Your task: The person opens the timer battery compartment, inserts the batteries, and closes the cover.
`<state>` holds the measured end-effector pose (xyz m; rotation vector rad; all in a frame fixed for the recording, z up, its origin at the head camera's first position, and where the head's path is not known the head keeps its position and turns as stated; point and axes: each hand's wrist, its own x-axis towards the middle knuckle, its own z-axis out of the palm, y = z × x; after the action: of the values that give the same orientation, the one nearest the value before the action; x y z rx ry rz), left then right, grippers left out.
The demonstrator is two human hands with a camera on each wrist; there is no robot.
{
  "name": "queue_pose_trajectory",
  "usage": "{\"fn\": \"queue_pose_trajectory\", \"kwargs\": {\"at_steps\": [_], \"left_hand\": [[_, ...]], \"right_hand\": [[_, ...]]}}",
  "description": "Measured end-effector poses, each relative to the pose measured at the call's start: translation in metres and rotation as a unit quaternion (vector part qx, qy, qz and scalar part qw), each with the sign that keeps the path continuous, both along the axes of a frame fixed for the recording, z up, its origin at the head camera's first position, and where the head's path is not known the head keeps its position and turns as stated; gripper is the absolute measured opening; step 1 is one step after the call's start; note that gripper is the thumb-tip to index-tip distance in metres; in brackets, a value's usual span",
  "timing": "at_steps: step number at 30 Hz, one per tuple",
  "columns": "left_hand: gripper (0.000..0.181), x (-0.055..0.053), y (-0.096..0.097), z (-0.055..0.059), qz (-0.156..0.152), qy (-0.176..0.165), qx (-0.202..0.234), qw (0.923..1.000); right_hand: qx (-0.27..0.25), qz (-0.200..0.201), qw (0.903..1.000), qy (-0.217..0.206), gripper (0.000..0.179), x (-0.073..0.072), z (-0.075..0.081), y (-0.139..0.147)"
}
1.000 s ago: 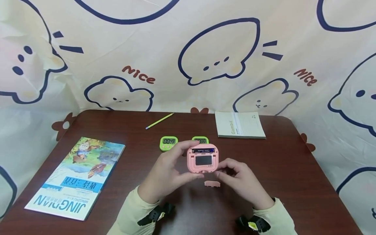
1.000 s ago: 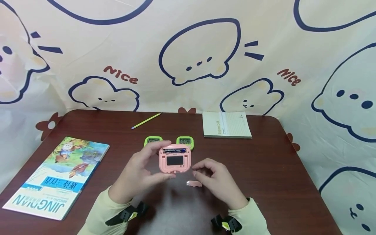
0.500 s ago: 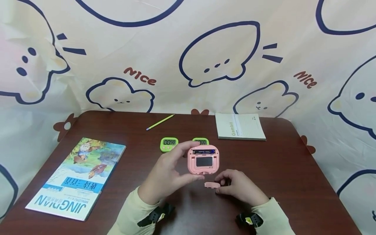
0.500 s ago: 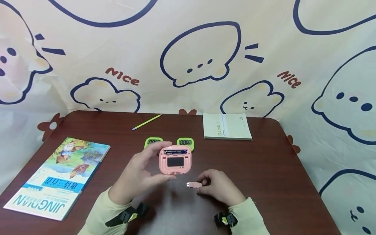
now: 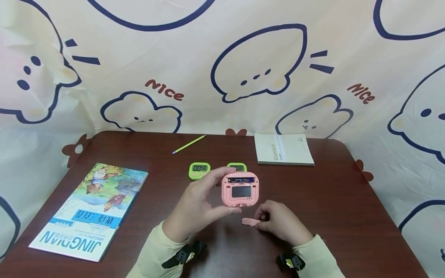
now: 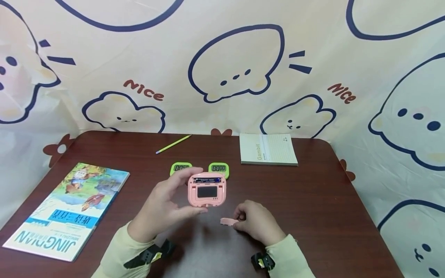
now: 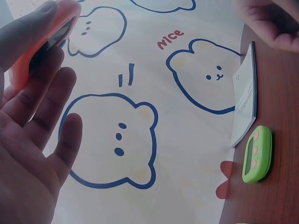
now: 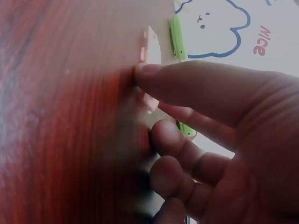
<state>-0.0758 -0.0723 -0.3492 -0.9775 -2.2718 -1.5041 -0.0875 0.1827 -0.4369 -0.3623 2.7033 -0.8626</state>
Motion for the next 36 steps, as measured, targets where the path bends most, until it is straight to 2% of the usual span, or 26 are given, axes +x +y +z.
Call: {"fn": "queue_pose_trajectory", "kwargs": {"at_steps": [7, 11, 16, 20, 23, 29, 36], "left_hand": [[0.082, 0.000, 0.000, 0.000, -0.001, 0.001, 0.003, 1.0000], [0.081, 0.000, 0.000, -0.002, -0.004, 0.006, 0.009, 0.9999], [0.081, 0.000, 0.000, -0.003, -0.011, 0.009, 0.017, 0.9997], [0.083, 0.000, 0.000, -0.002, -0.009, -0.004, 0.012, 0.9999], [0.084, 0.001, 0.001, -0.001, -0.010, -0.010, 0.008, 0.9999], [0.083, 0.001, 0.003, -0.001, -0.020, -0.008, 0.008, 0.9997], [0.082, 0.002, 0.006, -0.002, -0.038, -0.008, 0.008, 0.9992]], "right_hand": [[-0.049, 0.039, 0.9980, -0.010, 0.013, -0.002, 0.001, 0.003], [-0.096, 0.045, 0.9943, 0.014, 0.007, -0.002, 0.006, 0.002], [-0.153, 0.022, 0.9855, 0.071, 0.006, -0.001, 0.019, -0.001], [-0.173, -0.004, 0.9765, 0.128, 0.015, 0.001, 0.032, -0.004], [-0.193, -0.026, 0.9684, 0.155, 0.017, 0.003, 0.041, -0.006], [-0.230, -0.069, 0.9516, 0.192, 0.013, 0.003, 0.056, -0.008], [-0.280, -0.081, 0.9331, 0.211, 0.013, -0.001, 0.074, -0.014]]}}
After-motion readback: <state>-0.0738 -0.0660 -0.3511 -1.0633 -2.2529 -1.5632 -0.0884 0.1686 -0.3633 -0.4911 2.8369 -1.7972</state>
